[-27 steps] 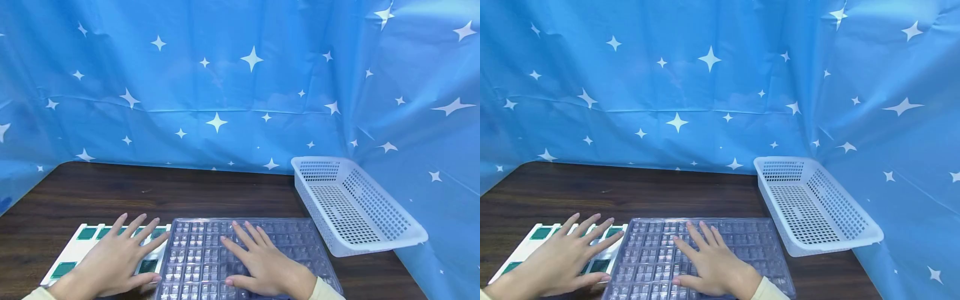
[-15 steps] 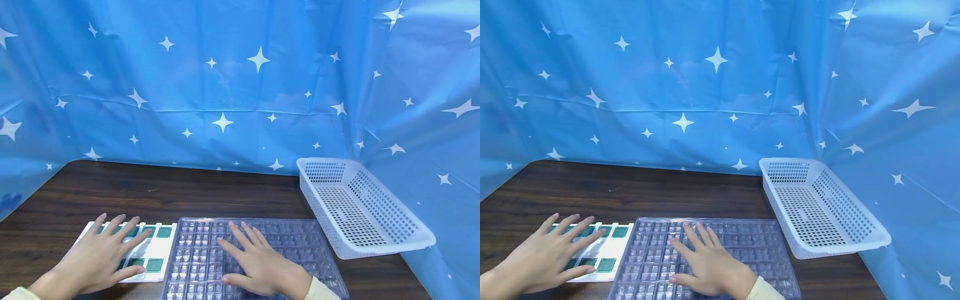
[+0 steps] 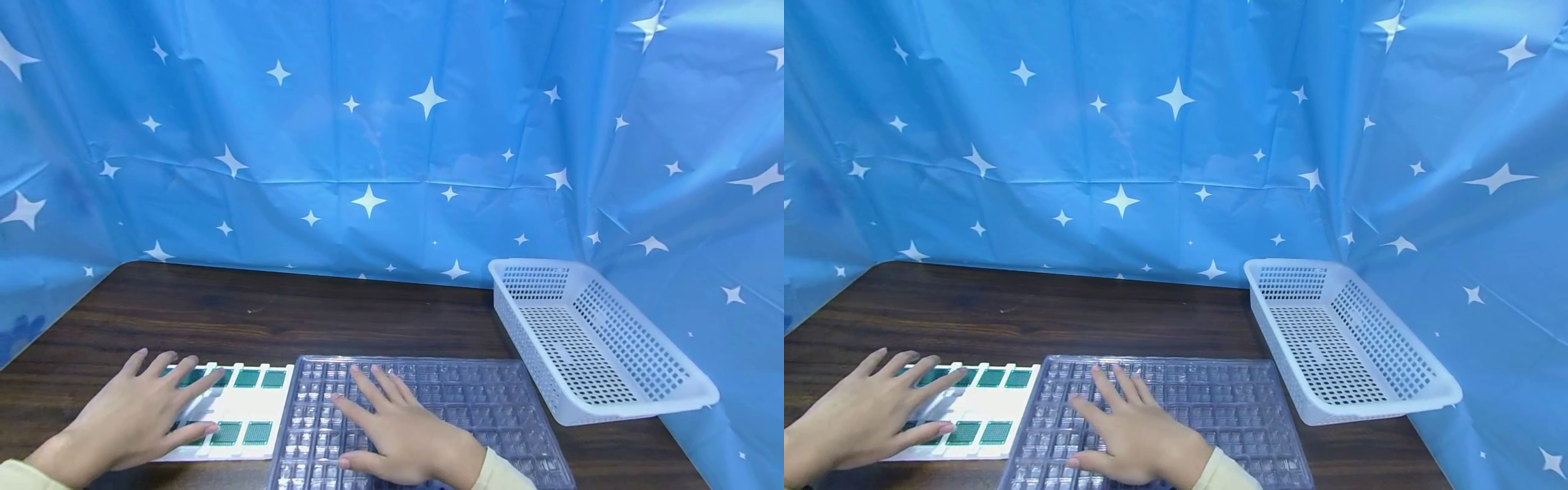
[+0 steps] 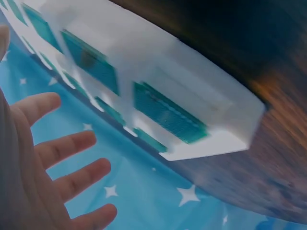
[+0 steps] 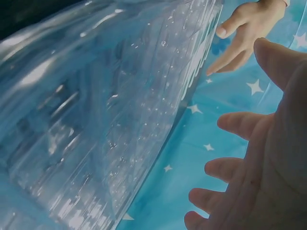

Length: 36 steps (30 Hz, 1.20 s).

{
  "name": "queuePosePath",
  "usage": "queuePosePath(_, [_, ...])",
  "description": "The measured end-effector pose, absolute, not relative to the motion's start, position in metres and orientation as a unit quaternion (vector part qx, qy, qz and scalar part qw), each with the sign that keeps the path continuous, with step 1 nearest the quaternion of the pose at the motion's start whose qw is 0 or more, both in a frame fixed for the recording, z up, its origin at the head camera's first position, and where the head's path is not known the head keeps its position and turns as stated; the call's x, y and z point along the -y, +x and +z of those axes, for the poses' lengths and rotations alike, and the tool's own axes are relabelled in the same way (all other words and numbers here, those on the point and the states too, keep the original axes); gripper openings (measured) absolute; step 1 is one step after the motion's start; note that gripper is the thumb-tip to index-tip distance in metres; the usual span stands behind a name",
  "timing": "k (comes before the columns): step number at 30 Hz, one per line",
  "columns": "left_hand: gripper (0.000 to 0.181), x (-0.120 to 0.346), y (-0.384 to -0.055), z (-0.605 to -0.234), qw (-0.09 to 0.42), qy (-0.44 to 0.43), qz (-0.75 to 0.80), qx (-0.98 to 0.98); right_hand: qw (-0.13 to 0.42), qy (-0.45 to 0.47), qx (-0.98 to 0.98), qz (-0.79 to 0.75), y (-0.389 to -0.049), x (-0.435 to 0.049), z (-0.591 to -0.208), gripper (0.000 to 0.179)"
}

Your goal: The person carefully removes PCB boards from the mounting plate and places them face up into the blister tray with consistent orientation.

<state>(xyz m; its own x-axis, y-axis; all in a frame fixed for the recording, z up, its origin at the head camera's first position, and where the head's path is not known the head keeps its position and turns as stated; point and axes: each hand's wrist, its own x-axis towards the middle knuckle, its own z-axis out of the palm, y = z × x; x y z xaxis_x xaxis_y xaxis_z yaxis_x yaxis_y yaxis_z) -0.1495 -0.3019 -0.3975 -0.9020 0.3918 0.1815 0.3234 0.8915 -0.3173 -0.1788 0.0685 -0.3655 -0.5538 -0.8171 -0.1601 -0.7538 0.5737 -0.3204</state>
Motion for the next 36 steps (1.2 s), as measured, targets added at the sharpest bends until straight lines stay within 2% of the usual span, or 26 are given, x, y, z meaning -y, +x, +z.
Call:
queuePosePath(16, [0.081,0.319,-0.161,-0.403,0.046,-0.112,0.157,0.98,0.152,-0.455,-0.871,-0.104,-0.176,-0.06,-0.363,0.065])
queuePosePath(30, [0.077,0.319,-0.166,-0.401,0.054,-0.113,0.167,0.978,0.151,-0.46,-0.87,-0.092,-0.176,-0.053,-0.363,0.066])
queuePosePath(36, [0.078,0.319,-0.167,-0.401,0.038,-0.106,0.157,0.981,0.147,-0.466,-0.868,-0.088,-0.175,-0.05,-0.363,0.066])
